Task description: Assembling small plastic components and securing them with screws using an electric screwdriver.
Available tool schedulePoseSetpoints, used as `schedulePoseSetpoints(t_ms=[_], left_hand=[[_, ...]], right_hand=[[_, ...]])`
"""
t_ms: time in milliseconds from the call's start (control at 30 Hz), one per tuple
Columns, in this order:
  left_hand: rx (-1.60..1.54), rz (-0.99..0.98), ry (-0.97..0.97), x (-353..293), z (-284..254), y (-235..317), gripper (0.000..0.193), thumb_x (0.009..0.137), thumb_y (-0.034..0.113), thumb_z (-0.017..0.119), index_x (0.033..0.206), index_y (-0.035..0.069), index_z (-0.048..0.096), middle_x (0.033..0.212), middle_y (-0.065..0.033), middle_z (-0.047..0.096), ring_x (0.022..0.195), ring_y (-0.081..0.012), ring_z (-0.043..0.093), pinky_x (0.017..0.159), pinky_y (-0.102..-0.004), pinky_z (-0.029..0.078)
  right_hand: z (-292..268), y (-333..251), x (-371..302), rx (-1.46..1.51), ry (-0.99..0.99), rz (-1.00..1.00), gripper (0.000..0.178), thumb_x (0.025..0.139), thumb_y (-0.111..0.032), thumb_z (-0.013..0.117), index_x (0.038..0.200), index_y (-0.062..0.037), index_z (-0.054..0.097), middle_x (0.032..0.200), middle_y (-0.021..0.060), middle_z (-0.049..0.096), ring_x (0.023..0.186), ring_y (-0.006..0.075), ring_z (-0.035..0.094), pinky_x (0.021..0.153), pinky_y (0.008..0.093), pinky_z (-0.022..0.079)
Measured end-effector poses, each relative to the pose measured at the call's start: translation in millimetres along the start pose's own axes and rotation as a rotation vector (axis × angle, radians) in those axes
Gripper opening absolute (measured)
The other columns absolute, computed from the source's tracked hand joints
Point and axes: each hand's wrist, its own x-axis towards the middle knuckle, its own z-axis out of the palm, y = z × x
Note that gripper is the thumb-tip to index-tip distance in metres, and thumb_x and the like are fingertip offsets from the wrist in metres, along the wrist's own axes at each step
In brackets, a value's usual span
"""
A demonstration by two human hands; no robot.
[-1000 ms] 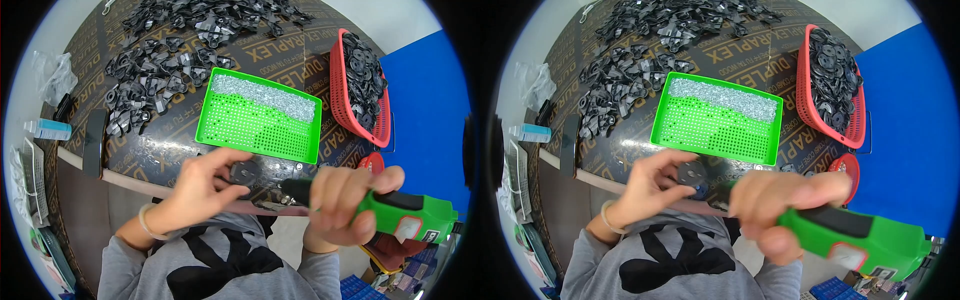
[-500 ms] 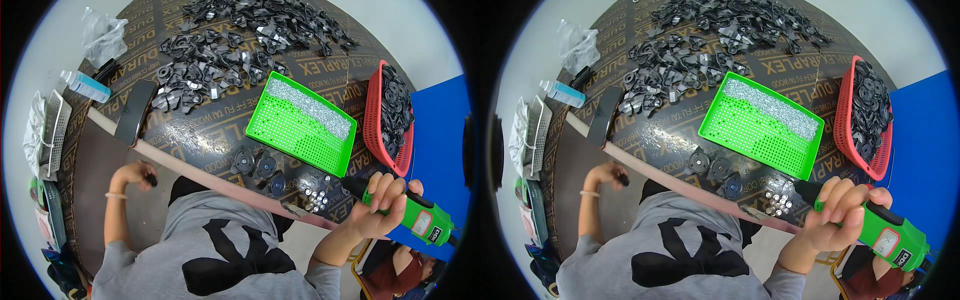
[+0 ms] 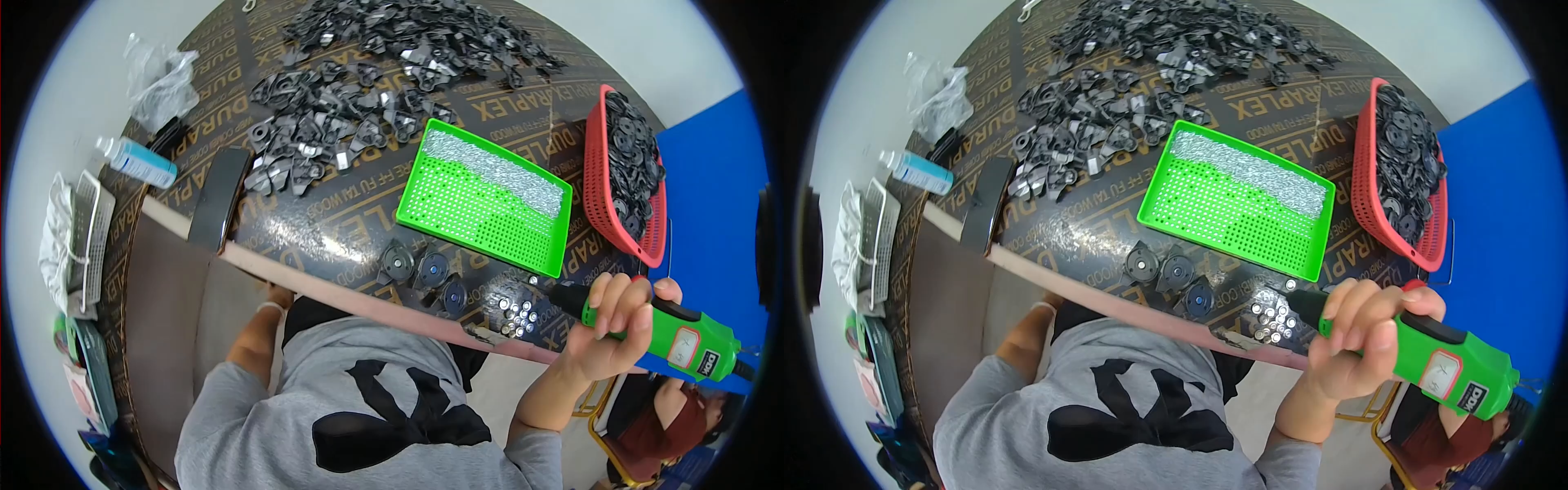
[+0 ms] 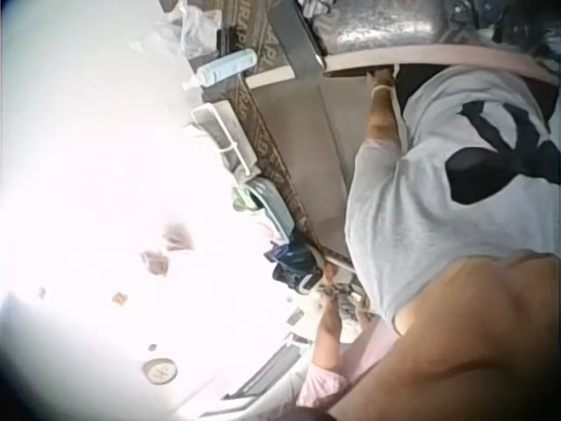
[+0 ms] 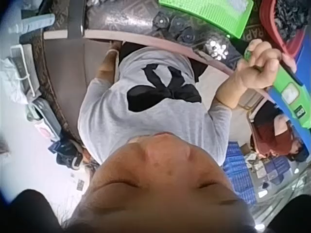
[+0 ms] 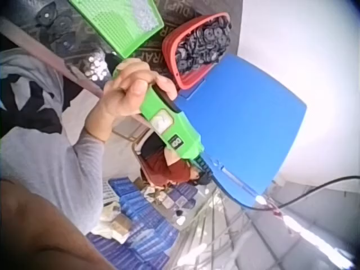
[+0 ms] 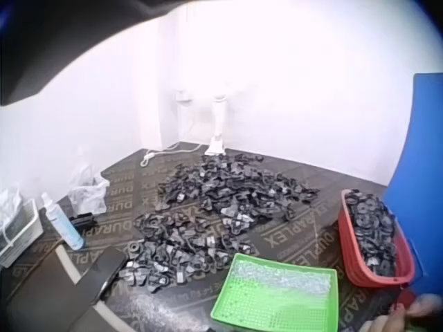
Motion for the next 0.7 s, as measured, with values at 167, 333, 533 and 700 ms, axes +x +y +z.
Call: schedulePoseSetpoints(t_ms=[167, 333, 533, 700], left_hand=[[0.041, 0.109, 0.251, 33, 33, 22, 0.048, 0.079, 0.028, 0.067, 0.126, 0.021, 0.064, 0.145, -0.0062, 0.047, 0.141, -0.0262, 0.032, 0.113, -0.0539, 0.023], [0.061, 0.142, 0.207, 21, 23, 19, 0.043, 0.081, 0.029, 0.065, 0.122, 0.019, 0.065, 0.138, -0.0068, 0.052, 0.136, -0.0263, 0.037, 0.111, -0.0514, 0.027], [0.077, 0.175, 0.150, -54, 24, -21, 0.037, 0.084, 0.029, 0.062, 0.118, 0.016, 0.066, 0.130, -0.0075, 0.057, 0.129, -0.0264, 0.044, 0.109, -0.0484, 0.032], [0.088, 0.180, 0.127, -49, 0, 12, 0.033, 0.086, 0.029, 0.060, 0.114, 0.014, 0.068, 0.123, -0.0081, 0.061, 0.124, -0.0265, 0.050, 0.107, -0.0458, 0.036]], right_hand=[[9, 1, -3, -0.046, 0.042, 0.011, 0.033, 0.089, -0.014, 0.060, 0.113, -0.0056, 0.040, 0.059, -0.0013, 0.041, 0.044, 0.0087, 0.038, 0.047, 0.0269, 0.037], [11, 0, -1, -0.045, 0.020, 0.010, 0.033, 0.089, -0.014, 0.060, 0.114, -0.0059, 0.040, 0.059, -0.0010, 0.041, 0.044, 0.0091, 0.039, 0.047, 0.0270, 0.037], [13, -2, -2, -0.043, 0.035, 0.025, 0.033, 0.089, -0.015, 0.060, 0.114, -0.0066, 0.040, 0.059, -0.0011, 0.041, 0.044, 0.0096, 0.040, 0.048, 0.0272, 0.038], [15, -1, -3, -0.034, 0.022, 0.032, 0.034, 0.089, -0.016, 0.061, 0.112, -0.0067, 0.039, 0.059, 0.0001, 0.042, 0.045, 0.0109, 0.041, 0.049, 0.0287, 0.039]])
